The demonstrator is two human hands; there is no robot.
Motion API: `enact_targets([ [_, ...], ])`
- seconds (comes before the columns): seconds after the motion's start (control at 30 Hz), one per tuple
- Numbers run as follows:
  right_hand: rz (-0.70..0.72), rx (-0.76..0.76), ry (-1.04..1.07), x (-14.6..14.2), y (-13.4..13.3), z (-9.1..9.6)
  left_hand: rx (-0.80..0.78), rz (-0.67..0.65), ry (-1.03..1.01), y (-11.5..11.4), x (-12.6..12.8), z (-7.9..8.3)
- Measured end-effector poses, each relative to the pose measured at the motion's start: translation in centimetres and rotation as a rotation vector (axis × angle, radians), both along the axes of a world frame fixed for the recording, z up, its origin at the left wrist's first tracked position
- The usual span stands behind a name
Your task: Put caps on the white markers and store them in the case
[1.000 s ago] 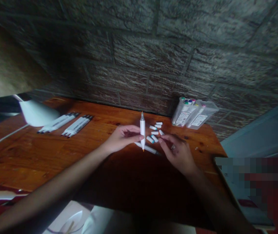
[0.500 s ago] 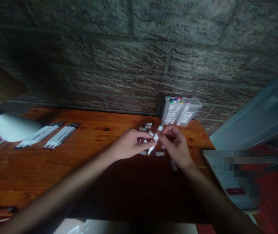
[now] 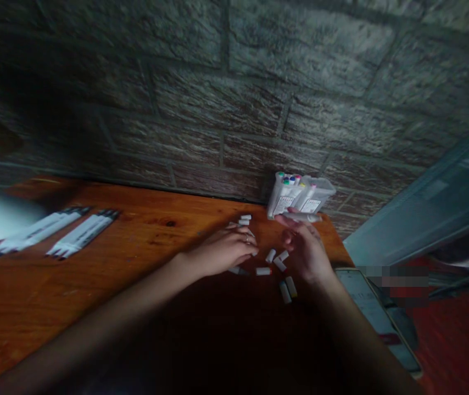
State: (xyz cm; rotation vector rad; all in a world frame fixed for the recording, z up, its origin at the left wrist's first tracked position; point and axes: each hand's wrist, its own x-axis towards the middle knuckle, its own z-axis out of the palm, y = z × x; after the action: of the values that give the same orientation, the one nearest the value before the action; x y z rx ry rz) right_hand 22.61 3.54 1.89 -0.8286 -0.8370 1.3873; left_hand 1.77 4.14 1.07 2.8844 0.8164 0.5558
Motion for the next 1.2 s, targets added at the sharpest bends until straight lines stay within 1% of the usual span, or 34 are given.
enact_targets([
  [0.07, -0.011, 0.012, 0.005, 0.0, 0.0, 0.0, 0.044, 0.002, 0.054, 0.6, 0.9, 0.1],
  [0.17, -0.003, 0.05, 0.01, 0.0, 0.1, 0.3, 0.081, 0.062, 0.106, 1.2, 1.2, -0.3],
  [0.27, 0.005, 0.081, 0.006, 0.0, 0.0, 0.6, 0.102, 0.099, 0.088, 1.4, 0.3, -0.8],
  [0.4, 0.033, 0.082, -0.001, -0.2, -0.3, 0.7, 0.095, 0.123, -0.002, 1.4, -1.3, -1.1],
  [0.5, 0.041, 0.087, -0.044, -0.4, -0.3, 0.5, 0.086, 0.11, -0.018, 1.1, -1.5, -1.3],
  [0.57, 0.034, 0.081, -0.069, -0.5, -0.4, 0.3, 0.105, 0.125, -0.025, 0.7, -1.2, -1.3],
  [0.67, 0.001, 0.075, -0.109, -0.5, -0.4, 0.0, 0.116, 0.206, -0.12, 0.1, -0.8, -0.9],
  [0.73, -0.033, 0.108, -0.156, -0.5, -0.5, -0.1, 0.07, 0.268, -0.225, -0.4, -0.7, -0.3],
  [0.8, -0.078, 0.159, -0.215, -0.5, -0.7, -0.1, 0.014, 0.291, -0.325, -0.8, -0.7, 0.2],
  [0.87, -0.12, 0.198, -0.29, -0.6, -0.9, -0.1, -0.008, 0.279, -0.401, -1.1, -0.6, 0.6],
  [0.93, -0.121, 0.216, -0.379, -0.8, -1.1, -0.1, -0.006, 0.251, -0.444, -1.2, -0.6, 0.6],
  [1.1, 0.03, 0.207, -0.486, -0.6, -1.0, -0.2, 0.0, 0.162, -0.502, -1.3, -0.5, 0.0],
  [1.2, 0.101, 0.201, -0.527, 0.1, -0.8, -0.2, -0.063, 0.109, -0.572, -1.5, -0.2, -0.2],
])
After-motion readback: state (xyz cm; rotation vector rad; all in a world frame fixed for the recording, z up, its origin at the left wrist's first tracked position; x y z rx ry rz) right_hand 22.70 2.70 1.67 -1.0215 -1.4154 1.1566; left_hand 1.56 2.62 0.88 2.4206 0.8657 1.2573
